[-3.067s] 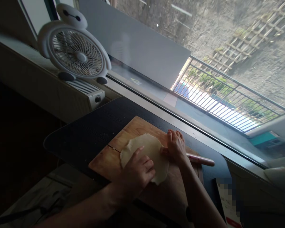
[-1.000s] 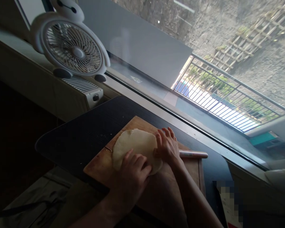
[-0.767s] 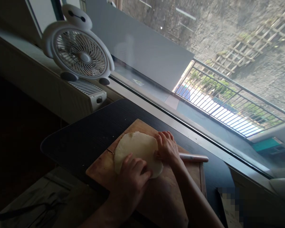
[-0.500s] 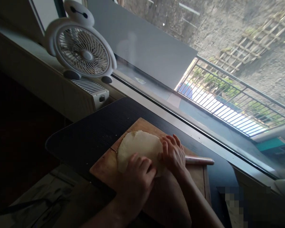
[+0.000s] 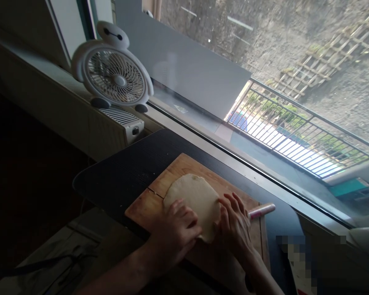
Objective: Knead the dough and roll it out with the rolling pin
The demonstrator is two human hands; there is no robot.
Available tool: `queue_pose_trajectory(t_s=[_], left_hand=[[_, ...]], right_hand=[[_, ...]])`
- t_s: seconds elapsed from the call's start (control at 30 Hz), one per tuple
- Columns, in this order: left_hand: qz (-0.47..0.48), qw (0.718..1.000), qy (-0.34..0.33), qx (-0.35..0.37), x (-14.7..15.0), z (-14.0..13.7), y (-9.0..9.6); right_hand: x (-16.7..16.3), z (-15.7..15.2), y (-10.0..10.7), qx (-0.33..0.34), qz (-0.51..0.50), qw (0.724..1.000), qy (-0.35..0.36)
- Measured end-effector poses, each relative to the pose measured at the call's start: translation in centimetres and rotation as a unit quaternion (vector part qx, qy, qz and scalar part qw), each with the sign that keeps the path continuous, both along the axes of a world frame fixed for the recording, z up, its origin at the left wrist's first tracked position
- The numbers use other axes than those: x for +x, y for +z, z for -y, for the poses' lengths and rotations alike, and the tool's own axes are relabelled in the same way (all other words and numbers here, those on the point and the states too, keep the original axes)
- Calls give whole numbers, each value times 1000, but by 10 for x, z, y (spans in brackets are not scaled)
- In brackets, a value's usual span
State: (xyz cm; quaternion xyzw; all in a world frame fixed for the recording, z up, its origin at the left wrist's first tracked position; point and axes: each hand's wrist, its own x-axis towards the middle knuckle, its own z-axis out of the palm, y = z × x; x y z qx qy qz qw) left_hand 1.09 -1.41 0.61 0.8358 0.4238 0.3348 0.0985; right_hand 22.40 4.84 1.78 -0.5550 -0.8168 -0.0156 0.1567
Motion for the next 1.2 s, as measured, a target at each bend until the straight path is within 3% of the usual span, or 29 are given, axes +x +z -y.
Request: queue_pose_trajectory(t_s=[0.17,0.23,0.3,0.43,0.5,0.57,0.73,0.8,1.0,1.1,1.2], left_hand=[[-4,999,0,-39,10,-5,9],[-2,999,9,-38,14,-4,8],[7,999,15,-31,14,-2,5],[28,999,16,-28,12,-1,0],[32,999,12,-28,12,-1,-1],[31,999,14,-29,13,-1,-1],[30,999,23,-30,14,-2,1],[34,999,27,-25,14,-2,1],[32,999,18,-24,12,0,3],[36,999,16,-23,11,0,3],[37,999,20,-22,11,0,3]], right_hand=[[-46,-70,14,-21,-42,995,-84],[-56,-84,17,-34,-46,994,-96],[-52,-70,14,-31,-38,995,-91],[-12,2,-2,4,47,999,-17],[3,23,-6,24,62,998,-10],[2,18,-4,33,46,998,-25],[-37,-51,12,34,-57,993,-100],[-42,-60,14,37,-77,991,-105],[0,-7,-1,44,-31,998,16],[15,6,-5,30,-13,999,23],[7,-11,-1,1,11,1000,-15]])
